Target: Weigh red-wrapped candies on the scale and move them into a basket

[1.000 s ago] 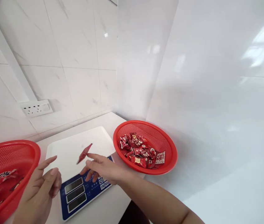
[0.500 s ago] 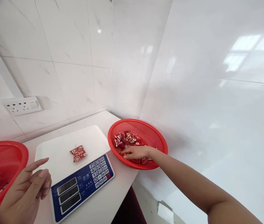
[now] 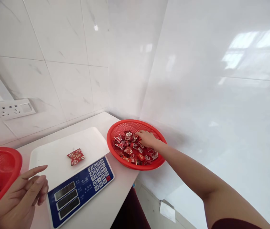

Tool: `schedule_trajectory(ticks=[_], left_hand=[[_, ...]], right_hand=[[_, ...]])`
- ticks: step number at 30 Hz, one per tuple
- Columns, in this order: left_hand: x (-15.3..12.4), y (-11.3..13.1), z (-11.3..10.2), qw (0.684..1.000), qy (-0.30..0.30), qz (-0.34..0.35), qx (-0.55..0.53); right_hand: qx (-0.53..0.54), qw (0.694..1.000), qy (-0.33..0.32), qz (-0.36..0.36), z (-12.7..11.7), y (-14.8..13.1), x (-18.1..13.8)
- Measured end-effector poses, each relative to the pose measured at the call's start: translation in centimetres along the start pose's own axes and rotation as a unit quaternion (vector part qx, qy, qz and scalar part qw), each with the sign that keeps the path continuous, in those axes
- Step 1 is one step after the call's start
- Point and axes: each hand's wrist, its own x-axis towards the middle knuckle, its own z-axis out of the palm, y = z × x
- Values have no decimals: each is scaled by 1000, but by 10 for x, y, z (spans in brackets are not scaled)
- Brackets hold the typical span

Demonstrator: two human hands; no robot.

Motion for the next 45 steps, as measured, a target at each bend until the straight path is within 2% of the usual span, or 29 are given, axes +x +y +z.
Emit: schedule_trajectory(ticks=[2,5,7,9,14,17,22,27,30,33,38,42,45], left_hand=[[0,-2,0,1000,-16,-20,-10],[-1,-3,0,999,-24,-33,-21],[-2,-3,0,999,-26,-38,-21],[-3,-3,0,998,-31,-44,-16],[-3,-3,-2,998,-46,-52,1],[-3,-2,-4,997,-51,-52,15],[-3,-3,-7,996,-64,-53,31],[-3,-6,-6,993,-91,-65,27],[-5,-2,-4,992,-99,-75,15],[-8,6,-2,992,-99,-79,-17],[-10,15,-6,993,-87,-69,-42],[-10,14,-12,994,-77,-58,-51],[-9,14,-16,993,-77,-59,-66]], right_hand=[[7,999,-18,-31,3,-11,0],[35,990,-103,-96,11,-31,-2],[50,980,-156,-113,18,-41,-3],[58,976,-177,-114,25,-45,-3],[78,984,-116,-110,43,-44,1],[101,987,-75,-98,44,-41,4],[180,983,-5,-43,23,-32,11],[310,950,45,-9,-7,-37,8],[402,914,41,-24,-23,-58,5],[483,874,7,-51,-33,-89,8],[554,824,-73,-89,-31,-151,28],[543,826,-116,-94,-19,-187,43],[527,840,-99,-78,-14,-199,51]])
